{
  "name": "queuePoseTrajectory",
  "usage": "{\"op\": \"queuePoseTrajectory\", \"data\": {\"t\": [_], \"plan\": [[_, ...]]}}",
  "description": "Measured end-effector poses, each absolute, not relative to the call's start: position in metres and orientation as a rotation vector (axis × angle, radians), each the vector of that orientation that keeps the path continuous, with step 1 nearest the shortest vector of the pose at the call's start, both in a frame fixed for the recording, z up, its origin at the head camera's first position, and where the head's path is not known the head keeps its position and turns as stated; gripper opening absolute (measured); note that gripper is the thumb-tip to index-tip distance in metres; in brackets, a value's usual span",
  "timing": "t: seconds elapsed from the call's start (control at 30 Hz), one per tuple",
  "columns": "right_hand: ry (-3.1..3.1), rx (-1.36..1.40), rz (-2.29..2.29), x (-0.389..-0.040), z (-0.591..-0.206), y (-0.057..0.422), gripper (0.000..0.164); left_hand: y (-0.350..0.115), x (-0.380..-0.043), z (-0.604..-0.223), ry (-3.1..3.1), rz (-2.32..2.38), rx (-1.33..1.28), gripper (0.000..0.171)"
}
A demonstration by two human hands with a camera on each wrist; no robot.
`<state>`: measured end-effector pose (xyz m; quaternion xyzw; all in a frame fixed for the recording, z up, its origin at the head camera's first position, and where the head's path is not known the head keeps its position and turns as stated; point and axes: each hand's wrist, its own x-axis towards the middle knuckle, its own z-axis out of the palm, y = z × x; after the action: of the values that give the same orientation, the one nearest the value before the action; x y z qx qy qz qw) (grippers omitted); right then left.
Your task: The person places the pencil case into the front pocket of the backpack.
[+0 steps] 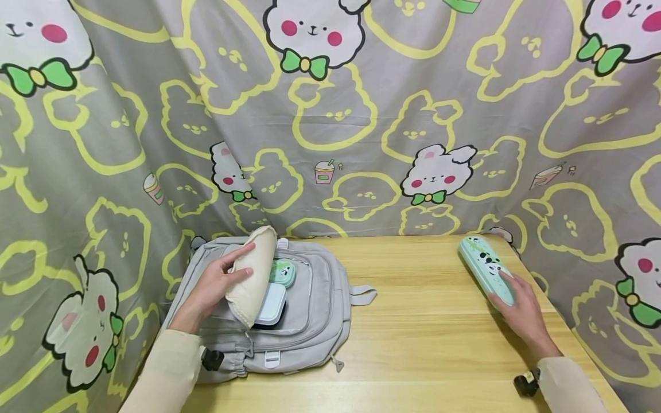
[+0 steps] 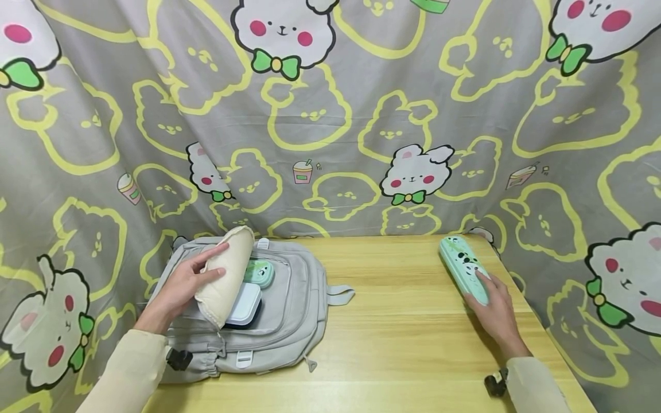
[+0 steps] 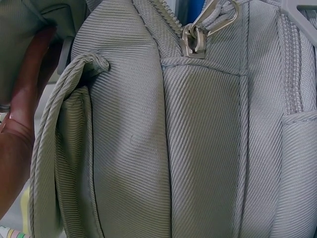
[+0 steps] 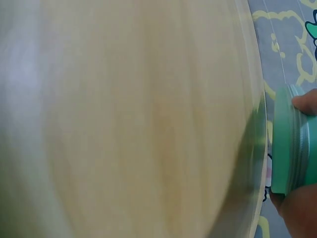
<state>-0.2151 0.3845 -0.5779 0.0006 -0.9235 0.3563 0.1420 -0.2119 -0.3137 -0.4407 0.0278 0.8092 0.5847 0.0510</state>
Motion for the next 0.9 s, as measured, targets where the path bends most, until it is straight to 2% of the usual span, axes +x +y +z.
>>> {"op": "queuePoseTrajectory", "data": {"t": [0.9], "plan": [[-2.663, 0.305, 1.149, -0.225, -0.56, 0.346, 0.068, -0.312, -0.211, -0.439, 2.471, 1.765, 0.081, 0.064]]}}
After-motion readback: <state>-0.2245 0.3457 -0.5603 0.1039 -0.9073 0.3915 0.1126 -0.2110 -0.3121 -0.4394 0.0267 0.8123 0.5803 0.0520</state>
